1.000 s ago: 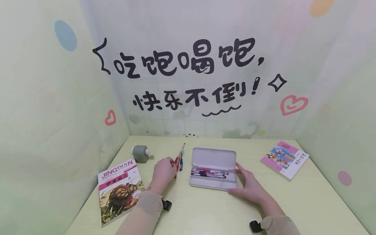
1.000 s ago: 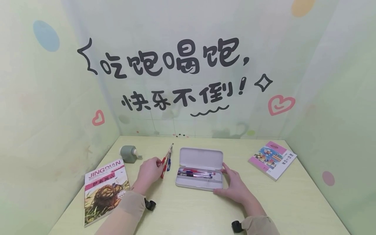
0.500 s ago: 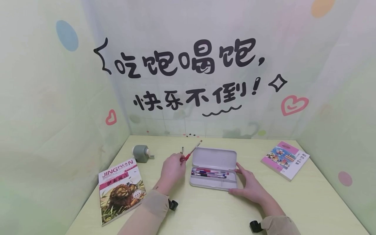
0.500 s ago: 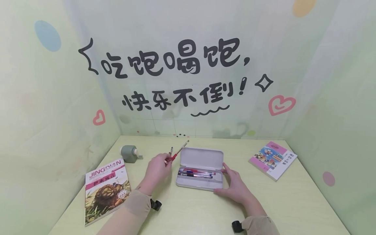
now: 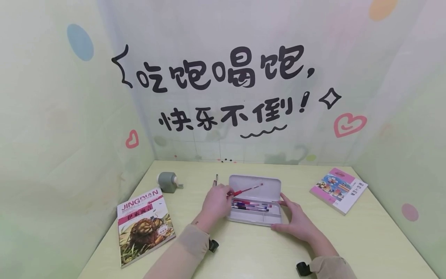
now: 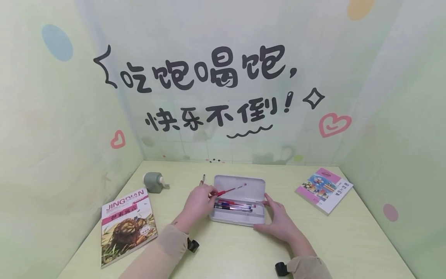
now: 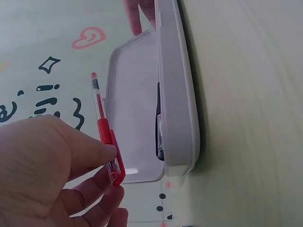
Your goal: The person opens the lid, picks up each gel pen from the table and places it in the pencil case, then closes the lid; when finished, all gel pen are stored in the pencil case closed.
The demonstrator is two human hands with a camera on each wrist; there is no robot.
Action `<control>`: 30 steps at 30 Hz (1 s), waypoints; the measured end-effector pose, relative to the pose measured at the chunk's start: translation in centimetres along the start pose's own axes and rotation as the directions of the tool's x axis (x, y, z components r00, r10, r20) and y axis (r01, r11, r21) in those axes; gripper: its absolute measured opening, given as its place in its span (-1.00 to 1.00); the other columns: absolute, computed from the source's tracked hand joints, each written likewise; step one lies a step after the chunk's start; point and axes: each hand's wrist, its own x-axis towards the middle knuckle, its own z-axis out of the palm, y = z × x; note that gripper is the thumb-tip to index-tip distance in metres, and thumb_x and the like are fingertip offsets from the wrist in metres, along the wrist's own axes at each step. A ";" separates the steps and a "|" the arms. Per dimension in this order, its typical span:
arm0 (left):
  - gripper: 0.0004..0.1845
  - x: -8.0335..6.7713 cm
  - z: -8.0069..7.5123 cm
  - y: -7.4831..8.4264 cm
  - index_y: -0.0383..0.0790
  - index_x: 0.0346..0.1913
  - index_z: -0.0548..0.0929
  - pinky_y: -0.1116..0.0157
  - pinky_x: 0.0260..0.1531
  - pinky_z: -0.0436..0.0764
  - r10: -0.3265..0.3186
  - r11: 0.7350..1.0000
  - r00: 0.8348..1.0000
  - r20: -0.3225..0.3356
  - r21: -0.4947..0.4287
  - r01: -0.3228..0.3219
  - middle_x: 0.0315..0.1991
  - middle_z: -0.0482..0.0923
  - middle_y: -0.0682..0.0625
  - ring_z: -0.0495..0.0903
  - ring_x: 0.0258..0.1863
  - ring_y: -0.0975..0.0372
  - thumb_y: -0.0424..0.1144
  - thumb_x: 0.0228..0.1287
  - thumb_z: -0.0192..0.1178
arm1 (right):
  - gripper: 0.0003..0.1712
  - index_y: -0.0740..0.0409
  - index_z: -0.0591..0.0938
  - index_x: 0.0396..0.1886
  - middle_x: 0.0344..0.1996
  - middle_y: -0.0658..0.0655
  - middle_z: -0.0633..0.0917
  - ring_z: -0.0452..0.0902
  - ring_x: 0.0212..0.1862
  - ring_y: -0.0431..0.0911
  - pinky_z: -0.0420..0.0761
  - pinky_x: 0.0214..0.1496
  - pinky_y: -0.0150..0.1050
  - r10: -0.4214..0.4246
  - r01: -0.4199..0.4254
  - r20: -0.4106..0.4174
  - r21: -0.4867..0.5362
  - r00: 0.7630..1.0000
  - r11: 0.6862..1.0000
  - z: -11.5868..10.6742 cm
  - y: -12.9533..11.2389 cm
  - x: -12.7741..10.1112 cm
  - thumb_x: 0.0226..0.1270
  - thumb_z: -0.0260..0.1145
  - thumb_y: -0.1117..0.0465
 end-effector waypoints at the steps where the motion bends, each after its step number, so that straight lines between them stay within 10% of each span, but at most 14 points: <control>1: -0.89 0.0 0.1 0.2 -0.06 -0.02 0.83 0.08 0.05 0.76 0.010 1.000 1.000 0.012 0.010 -0.011 -0.11 0.76 0.00 0.68 -0.10 0.13 -0.23 0.49 0.40 | 0.55 0.19 0.02 0.83 0.60 0.32 0.49 0.12 0.69 0.49 0.08 0.66 0.60 -0.001 0.001 -0.002 0.002 1.000 1.000 0.0 0.0 0.0 0.07 0.76 -0.20; 19: -0.94 0.2 2.2 1.3 0.01 -0.12 0.87 0.13 0.11 0.75 0.052 0.999 0.991 0.127 -0.007 -0.051 -0.13 0.79 0.09 0.72 -0.06 0.17 -0.22 0.51 0.41 | 0.55 0.14 0.01 0.84 0.62 0.32 0.46 0.09 0.70 0.49 0.05 0.64 0.62 0.016 -0.016 0.005 0.011 1.000 1.000 0.1 0.1 0.1 0.06 0.75 -0.23; 30: -0.90 0.1 2.9 0.6 0.08 -0.05 0.90 0.07 0.19 0.75 0.106 0.994 0.990 0.091 -0.012 -0.105 -0.08 0.82 0.09 0.74 0.02 0.12 -0.15 0.50 0.43 | 0.55 0.15 0.02 0.83 0.60 0.31 0.49 0.10 0.70 0.48 0.06 0.65 0.62 0.010 -0.010 0.001 0.005 1.000 1.000 0.1 0.3 0.1 0.07 0.75 -0.23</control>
